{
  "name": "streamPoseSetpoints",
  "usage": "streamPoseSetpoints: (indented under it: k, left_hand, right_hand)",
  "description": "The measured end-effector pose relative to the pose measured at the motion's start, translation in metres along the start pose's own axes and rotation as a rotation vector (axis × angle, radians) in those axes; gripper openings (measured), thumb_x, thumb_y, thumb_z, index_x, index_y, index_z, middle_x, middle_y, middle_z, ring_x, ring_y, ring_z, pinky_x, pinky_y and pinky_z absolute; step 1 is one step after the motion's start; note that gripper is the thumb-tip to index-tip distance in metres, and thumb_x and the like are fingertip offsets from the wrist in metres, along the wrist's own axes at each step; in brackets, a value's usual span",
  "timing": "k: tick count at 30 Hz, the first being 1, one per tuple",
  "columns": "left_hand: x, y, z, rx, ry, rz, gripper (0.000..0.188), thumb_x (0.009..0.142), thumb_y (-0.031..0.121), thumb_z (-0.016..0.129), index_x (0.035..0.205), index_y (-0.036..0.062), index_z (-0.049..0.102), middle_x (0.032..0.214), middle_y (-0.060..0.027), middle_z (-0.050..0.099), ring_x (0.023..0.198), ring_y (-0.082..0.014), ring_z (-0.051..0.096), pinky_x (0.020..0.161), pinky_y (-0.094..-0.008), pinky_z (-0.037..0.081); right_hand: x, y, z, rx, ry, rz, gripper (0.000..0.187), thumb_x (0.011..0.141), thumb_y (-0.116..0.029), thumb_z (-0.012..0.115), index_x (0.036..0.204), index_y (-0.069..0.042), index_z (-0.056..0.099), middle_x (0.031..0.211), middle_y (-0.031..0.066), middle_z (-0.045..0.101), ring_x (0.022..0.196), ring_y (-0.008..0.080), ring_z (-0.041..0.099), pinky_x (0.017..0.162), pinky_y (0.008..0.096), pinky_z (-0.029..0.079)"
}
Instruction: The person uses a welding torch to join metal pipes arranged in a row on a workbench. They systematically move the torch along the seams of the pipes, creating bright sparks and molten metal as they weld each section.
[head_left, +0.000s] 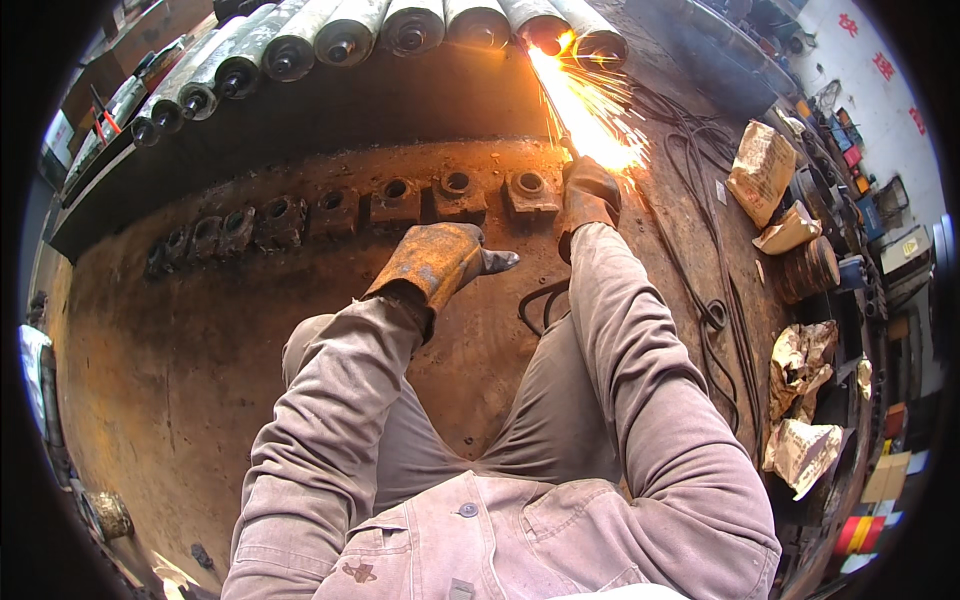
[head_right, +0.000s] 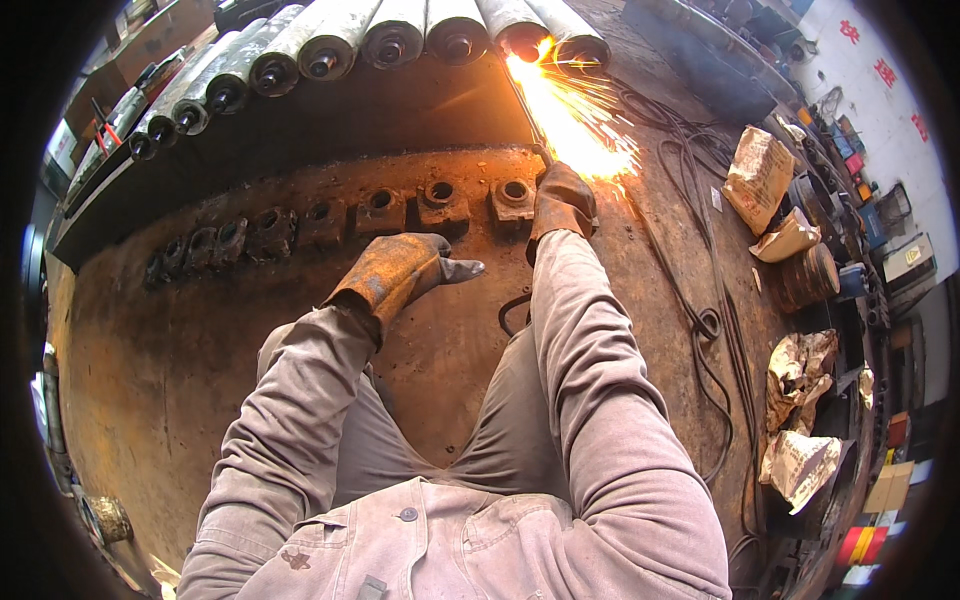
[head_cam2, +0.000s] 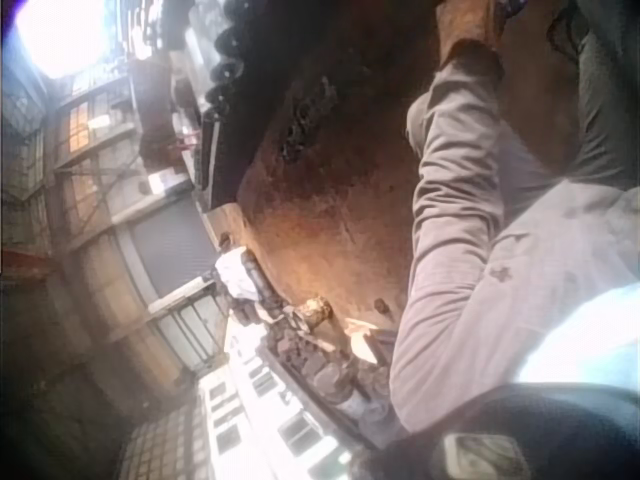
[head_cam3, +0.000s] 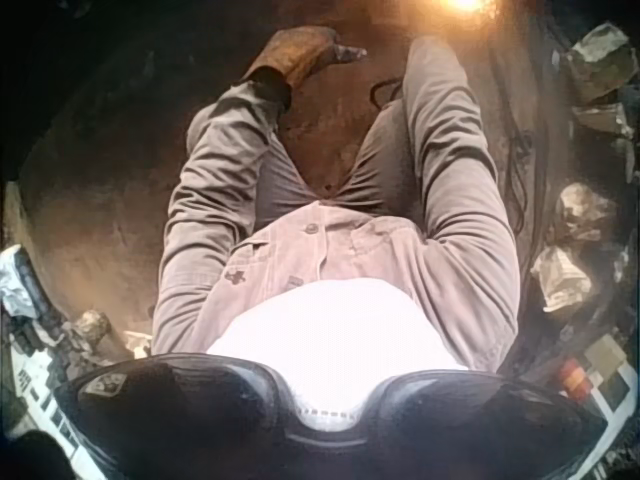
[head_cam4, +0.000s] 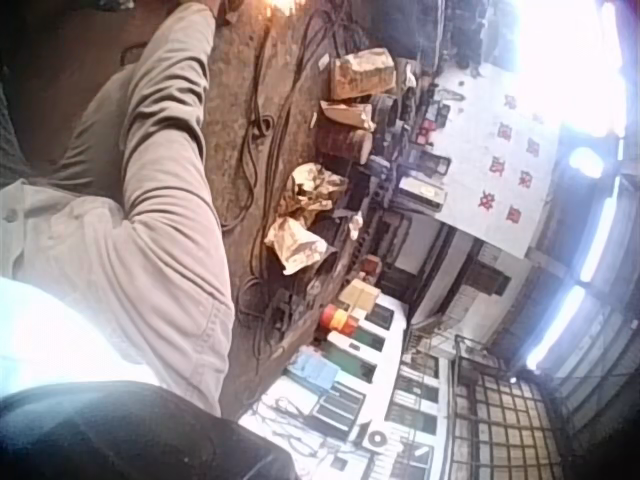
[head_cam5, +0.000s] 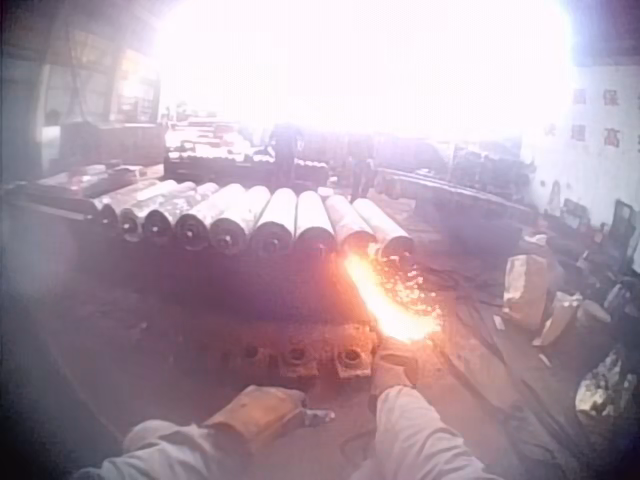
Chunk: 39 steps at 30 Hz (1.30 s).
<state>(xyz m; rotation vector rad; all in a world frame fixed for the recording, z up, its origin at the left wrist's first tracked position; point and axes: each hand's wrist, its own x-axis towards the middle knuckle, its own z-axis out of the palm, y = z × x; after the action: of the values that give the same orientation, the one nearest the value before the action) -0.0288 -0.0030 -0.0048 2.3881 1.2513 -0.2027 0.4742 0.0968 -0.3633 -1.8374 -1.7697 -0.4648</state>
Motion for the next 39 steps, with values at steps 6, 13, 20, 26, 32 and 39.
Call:
streamPoseSetpoints:
  k: [6,13,20,26,32,39]
  left_hand:
    - [0.003,0.007,-0.001,-0.035,0.022,-0.001,0.101,0.117,0.098,0.068,0.148,0.0059,0.096,0.150,-0.0278,0.093,0.150,-0.0487,0.086,0.129,-0.0622,0.068]
    - [0.000,-0.001,0.000,-0.034,0.026,0.001,0.101,0.116,0.099,0.068,0.149,0.0074,0.095,0.150,-0.0264,0.094,0.148,-0.0490,0.087,0.127,-0.0620,0.068]
    - [0.003,0.002,0.003,-0.008,0.048,0.026,0.100,0.116,0.099,0.068,0.147,0.0080,0.096,0.148,-0.0256,0.095,0.146,-0.0484,0.088,0.125,-0.0622,0.069]
    - [0.001,0.000,0.007,-0.057,0.072,0.018,0.099,0.116,0.096,0.073,0.145,0.0047,0.096,0.148,-0.0283,0.094,0.146,-0.0502,0.088,0.126,-0.0638,0.067]
    - [-0.005,0.005,-0.003,-0.060,0.022,0.017,0.097,0.116,0.093,0.074,0.146,0.0035,0.095,0.148,-0.0290,0.093,0.148,-0.0505,0.086,0.128,-0.0638,0.065]
    - [0.003,-0.009,0.012,-0.017,0.096,0.047,0.094,0.118,0.093,0.072,0.146,0.0072,0.096,0.151,-0.0269,0.093,0.148,-0.0492,0.086,0.124,-0.0627,0.068]
  right_hand:
    - [-0.008,0.024,-0.009,0.022,-0.040,0.047,0.038,0.124,-0.023,0.074,0.152,-0.005,0.092,0.136,0.0223,0.098,0.122,0.0440,0.098,0.102,0.0597,0.078]
    - [0.016,-0.041,-0.049,-0.021,-0.139,0.156,0.040,0.125,-0.022,0.074,0.158,-0.004,0.089,0.144,0.0243,0.096,0.132,0.0440,0.096,0.108,0.0587,0.078]
    - [0.045,-0.085,-0.088,-0.124,-0.233,0.249,0.041,0.126,-0.021,0.074,0.160,-0.004,0.088,0.150,0.0249,0.094,0.138,0.0434,0.094,0.113,0.0582,0.076]
    - [0.050,-0.088,-0.094,-0.183,-0.281,0.280,0.042,0.126,-0.020,0.074,0.163,-0.004,0.087,0.155,0.0255,0.092,0.143,0.0428,0.092,0.117,0.0578,0.075]
    - [0.043,-0.097,-0.096,-0.217,-0.324,0.295,0.043,0.127,-0.019,0.073,0.165,-0.004,0.086,0.160,0.0260,0.090,0.149,0.0423,0.090,0.122,0.0574,0.074]
    - [0.042,-0.104,-0.087,-0.261,-0.389,0.294,0.044,0.128,-0.018,0.073,0.168,-0.003,0.085,0.167,0.0267,0.088,0.155,0.0417,0.088,0.126,0.0569,0.073]
